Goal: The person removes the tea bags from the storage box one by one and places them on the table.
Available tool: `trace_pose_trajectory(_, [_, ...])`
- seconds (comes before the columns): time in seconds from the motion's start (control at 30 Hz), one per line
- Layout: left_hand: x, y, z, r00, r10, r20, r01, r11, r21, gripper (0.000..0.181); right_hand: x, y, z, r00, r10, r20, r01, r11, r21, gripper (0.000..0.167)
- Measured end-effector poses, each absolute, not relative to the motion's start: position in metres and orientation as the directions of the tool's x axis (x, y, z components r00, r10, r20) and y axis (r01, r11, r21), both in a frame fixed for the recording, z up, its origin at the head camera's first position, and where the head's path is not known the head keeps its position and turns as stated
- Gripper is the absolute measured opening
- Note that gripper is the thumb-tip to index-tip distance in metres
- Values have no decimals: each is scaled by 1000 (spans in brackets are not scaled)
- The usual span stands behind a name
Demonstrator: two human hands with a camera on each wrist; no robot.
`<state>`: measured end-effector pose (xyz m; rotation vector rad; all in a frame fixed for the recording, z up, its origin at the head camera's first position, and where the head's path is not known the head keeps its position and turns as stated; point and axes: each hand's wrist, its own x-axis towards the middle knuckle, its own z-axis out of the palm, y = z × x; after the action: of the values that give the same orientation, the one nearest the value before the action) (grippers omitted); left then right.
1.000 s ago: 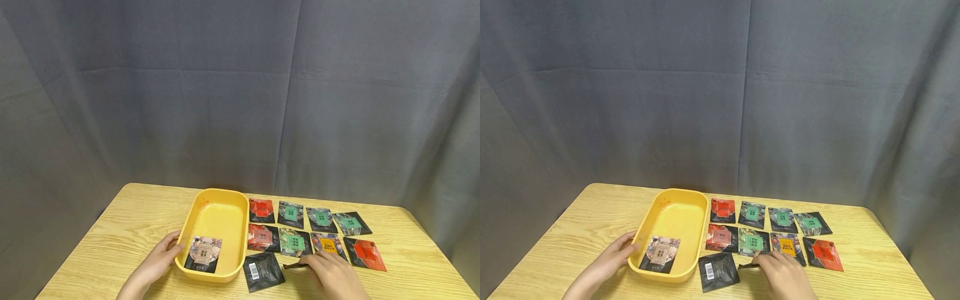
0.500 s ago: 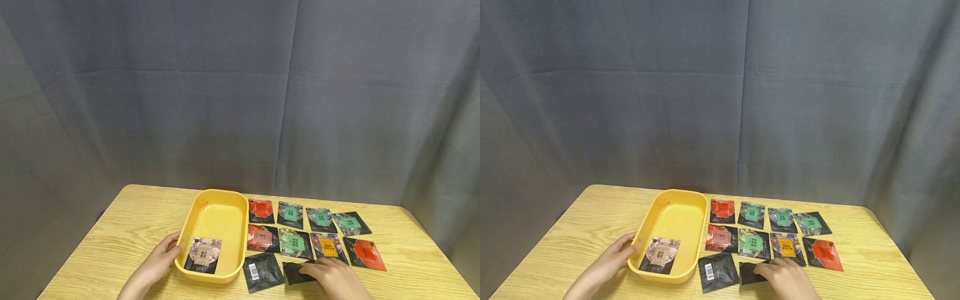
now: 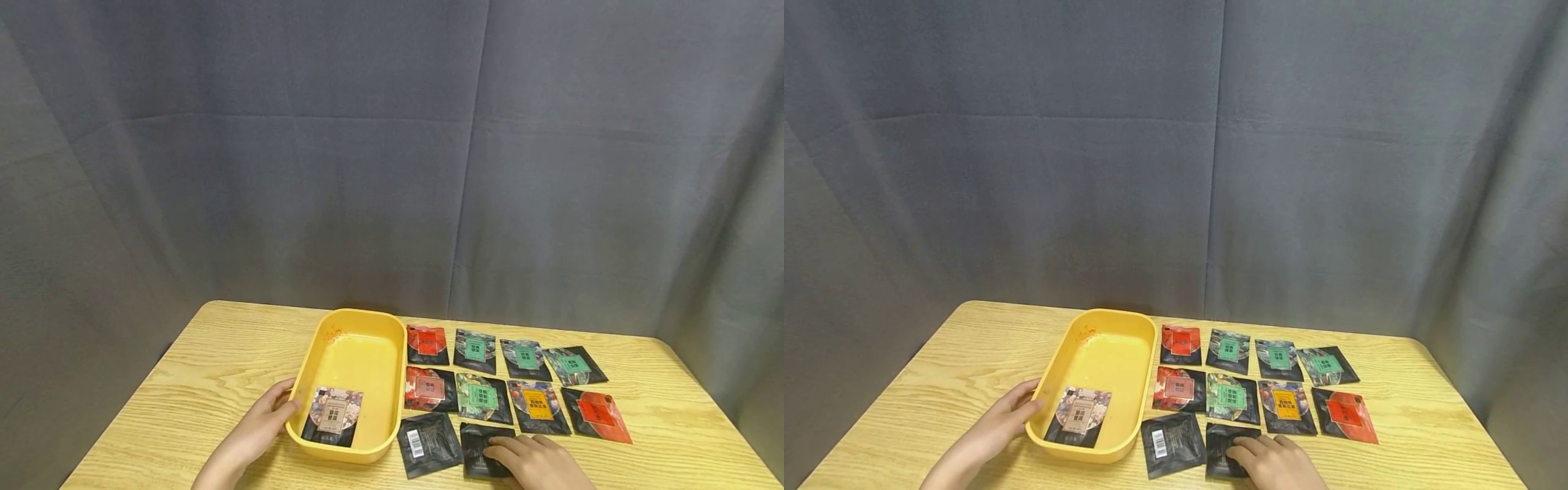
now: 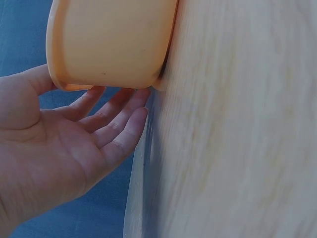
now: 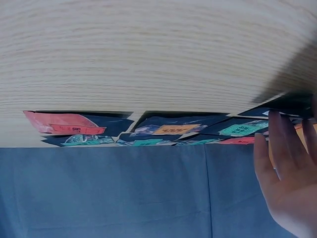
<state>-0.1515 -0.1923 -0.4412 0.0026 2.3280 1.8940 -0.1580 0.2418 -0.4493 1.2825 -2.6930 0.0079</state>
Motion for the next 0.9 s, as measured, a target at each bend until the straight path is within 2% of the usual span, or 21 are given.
trace_pose_trajectory(0.23, [-151,-193,-441,-989,98,-111,-88,209,974,52,-157,243,-451,-647,-756,104,-759,651,5,31])
trace_pose_trajectory(0.57, [-151,-193,-439,-988,101,-116,-91,223,971,53,-155,242,-449,-680,-732,51,-734,677,-54,38])
trace_pose_trajectory(0.9, [-151,-194,-441,-989,108,-97,-72,216,974,52,-152,238,-443,-685,-725,68,-727,686,-9,30])
